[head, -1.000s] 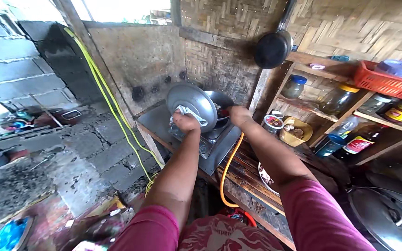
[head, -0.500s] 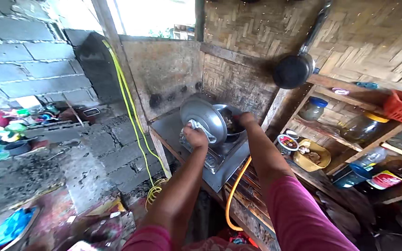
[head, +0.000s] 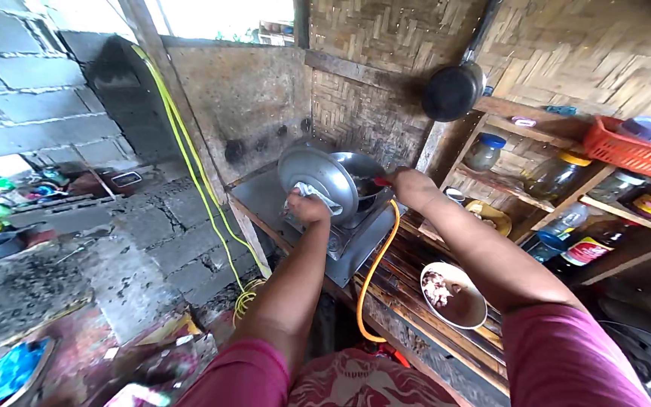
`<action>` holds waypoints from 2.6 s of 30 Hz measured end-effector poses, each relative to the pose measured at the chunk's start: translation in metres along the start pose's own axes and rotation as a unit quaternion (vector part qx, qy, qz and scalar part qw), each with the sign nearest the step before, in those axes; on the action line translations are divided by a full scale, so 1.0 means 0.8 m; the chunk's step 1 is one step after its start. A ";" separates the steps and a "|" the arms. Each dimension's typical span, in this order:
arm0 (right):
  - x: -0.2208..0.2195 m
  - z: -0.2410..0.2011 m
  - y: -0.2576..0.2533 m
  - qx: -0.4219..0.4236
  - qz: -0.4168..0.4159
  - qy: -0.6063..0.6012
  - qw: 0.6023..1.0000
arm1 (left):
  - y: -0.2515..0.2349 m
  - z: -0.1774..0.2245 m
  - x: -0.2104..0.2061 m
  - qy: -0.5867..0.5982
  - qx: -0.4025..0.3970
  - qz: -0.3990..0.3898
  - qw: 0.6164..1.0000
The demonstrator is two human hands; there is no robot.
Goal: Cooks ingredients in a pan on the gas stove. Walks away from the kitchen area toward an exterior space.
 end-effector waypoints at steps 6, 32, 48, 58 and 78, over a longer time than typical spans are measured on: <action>-0.046 0.000 -0.017 -0.038 -0.047 0.001 0.998 | 0.002 0.010 -0.012 -0.015 0.026 0.000 1.000; -0.047 -0.023 -0.053 -0.031 -0.015 -0.102 0.994 | -0.014 0.009 0.003 0.025 0.046 0.014 0.999; -0.028 0.009 -0.075 -0.134 -0.037 -0.163 0.977 | -0.029 0.003 0.027 0.059 0.056 0.035 0.996; -0.082 -0.049 -0.140 -0.147 -0.106 -0.220 0.958 | -0.043 -0.008 0.038 0.060 0.051 0.026 0.997; 0.003 0.008 0.014 -0.003 -0.030 -0.010 1.000 | -0.029 0.001 0.033 0.077 0.065 0.043 0.994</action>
Point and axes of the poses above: each hand's wrist, its own y-axis away from the middle knuckle, its own x-axis out of the back of the hand, z = x × y, the point moved 8 cm from there along -y, towards the middle knuckle, and after that the axes turned 13 degrees about -x, right-handed, at the moved point
